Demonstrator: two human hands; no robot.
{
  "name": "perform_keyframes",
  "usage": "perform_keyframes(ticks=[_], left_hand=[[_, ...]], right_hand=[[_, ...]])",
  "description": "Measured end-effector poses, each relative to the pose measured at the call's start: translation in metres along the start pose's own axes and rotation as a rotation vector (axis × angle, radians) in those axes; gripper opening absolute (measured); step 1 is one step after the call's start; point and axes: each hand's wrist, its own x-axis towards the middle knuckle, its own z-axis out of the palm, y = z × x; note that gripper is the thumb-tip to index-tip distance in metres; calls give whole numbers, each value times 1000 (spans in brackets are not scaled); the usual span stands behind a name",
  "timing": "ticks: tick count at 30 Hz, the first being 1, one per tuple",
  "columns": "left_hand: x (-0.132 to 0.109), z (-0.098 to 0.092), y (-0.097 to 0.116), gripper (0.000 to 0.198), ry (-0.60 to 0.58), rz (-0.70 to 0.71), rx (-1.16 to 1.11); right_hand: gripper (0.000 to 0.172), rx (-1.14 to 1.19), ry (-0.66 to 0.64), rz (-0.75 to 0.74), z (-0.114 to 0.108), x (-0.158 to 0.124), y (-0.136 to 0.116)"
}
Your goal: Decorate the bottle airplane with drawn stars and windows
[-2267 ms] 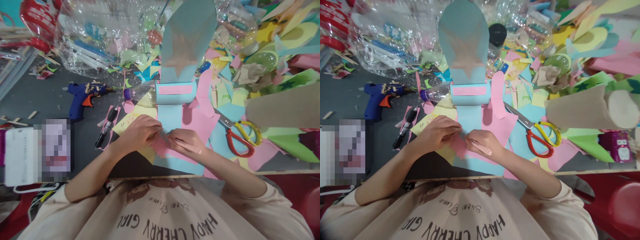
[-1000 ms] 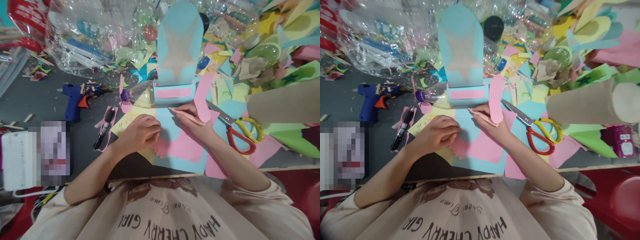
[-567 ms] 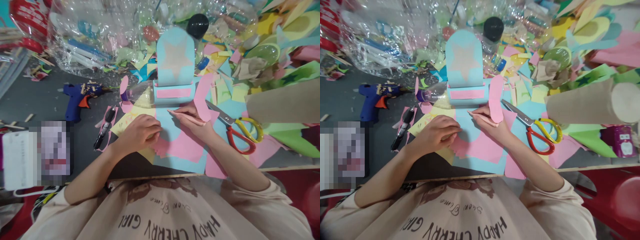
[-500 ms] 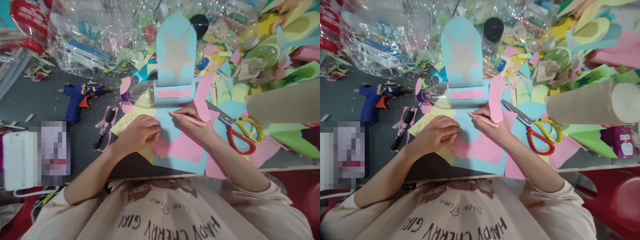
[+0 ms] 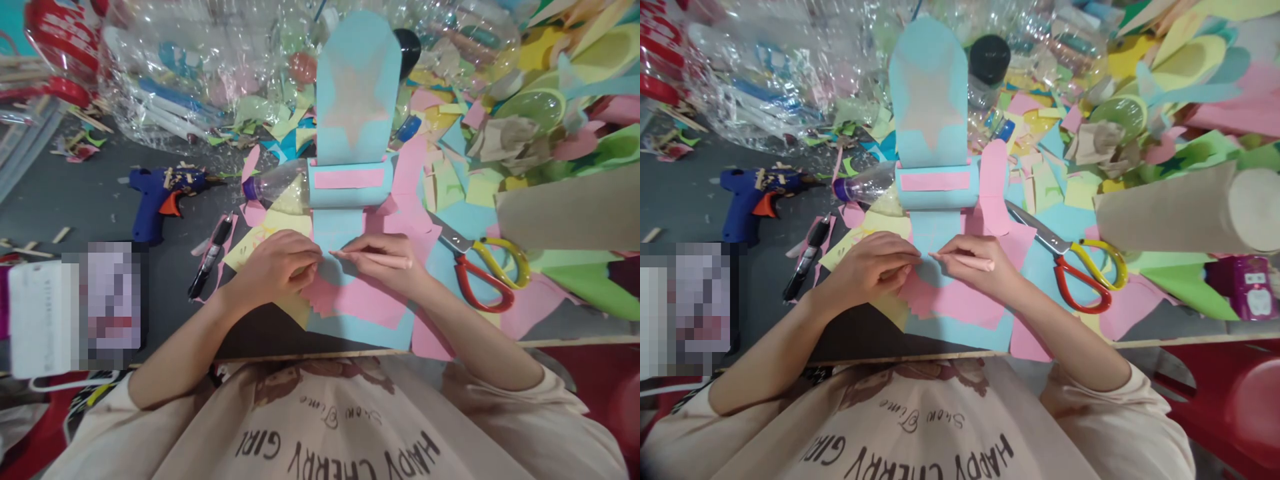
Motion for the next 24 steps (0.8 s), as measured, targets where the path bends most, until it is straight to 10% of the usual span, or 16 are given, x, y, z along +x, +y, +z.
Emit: perform_keyframes(ticks=[19,24], left_hand=[[0,-1,-1,23,0,27,11],[1,-1,-1,23,9,23,2]], right_hand=[[12,30,-230,33,-1,-2,-1],[18,143,-55,79,-5,0,1]])
